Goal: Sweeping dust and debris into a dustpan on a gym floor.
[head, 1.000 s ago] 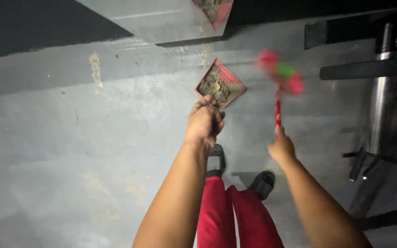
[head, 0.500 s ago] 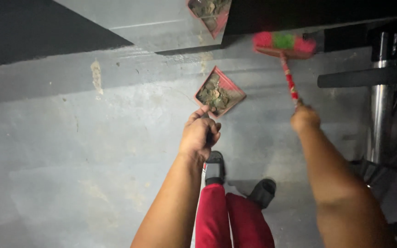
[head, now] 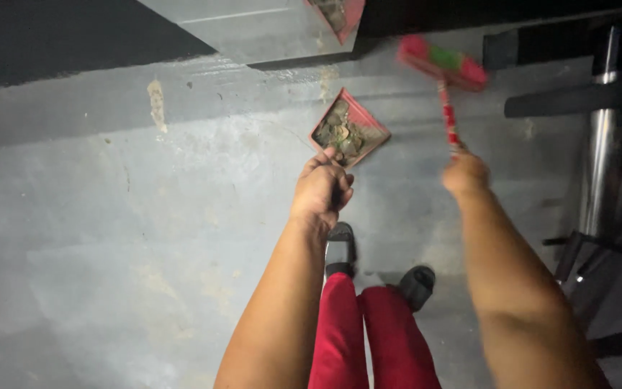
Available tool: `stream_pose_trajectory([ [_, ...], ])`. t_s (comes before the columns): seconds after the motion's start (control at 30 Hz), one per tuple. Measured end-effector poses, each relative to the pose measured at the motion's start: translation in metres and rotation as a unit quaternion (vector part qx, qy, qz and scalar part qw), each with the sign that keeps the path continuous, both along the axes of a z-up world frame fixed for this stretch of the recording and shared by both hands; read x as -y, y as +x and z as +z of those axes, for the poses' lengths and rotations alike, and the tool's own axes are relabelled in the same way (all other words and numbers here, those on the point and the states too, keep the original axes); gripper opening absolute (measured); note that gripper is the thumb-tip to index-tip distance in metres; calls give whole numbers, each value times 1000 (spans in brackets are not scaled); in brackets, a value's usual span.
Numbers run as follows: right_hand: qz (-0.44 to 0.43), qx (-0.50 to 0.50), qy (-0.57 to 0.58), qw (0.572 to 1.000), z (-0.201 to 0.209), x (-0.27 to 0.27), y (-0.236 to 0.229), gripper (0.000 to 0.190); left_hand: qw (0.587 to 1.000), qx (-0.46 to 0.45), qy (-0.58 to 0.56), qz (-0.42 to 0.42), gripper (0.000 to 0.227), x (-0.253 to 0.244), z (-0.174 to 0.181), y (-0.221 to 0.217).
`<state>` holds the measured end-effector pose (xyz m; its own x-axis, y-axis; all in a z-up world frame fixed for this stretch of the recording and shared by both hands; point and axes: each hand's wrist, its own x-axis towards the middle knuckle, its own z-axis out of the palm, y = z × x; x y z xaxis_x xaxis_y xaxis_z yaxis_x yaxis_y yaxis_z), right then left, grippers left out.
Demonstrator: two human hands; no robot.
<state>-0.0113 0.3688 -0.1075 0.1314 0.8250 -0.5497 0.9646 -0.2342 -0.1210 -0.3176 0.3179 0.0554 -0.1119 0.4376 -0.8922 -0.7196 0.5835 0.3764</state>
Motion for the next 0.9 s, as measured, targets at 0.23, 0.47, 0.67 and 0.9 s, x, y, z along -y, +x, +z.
stream_pose_trajectory([
  [0.23, 64, 2, -103, 993, 8, 106, -13, 76, 999, -7, -19, -38, 75, 6, 5, -8],
  [0.47, -118, 15, -35, 992, 70, 173, 95, 61, 999, 9, -6, -42, 75, 2, -2, -7],
  [0.67, -424, -155, -7, 892, -90, 171, 199, 25, 998, 15, 7, -66, 77, 5, -5, -9],
  [0.9, -149, -29, -62, 986, -57, 193, -2, 48, 996, 22, 3, -85, 72, 9, -13, -12],
])
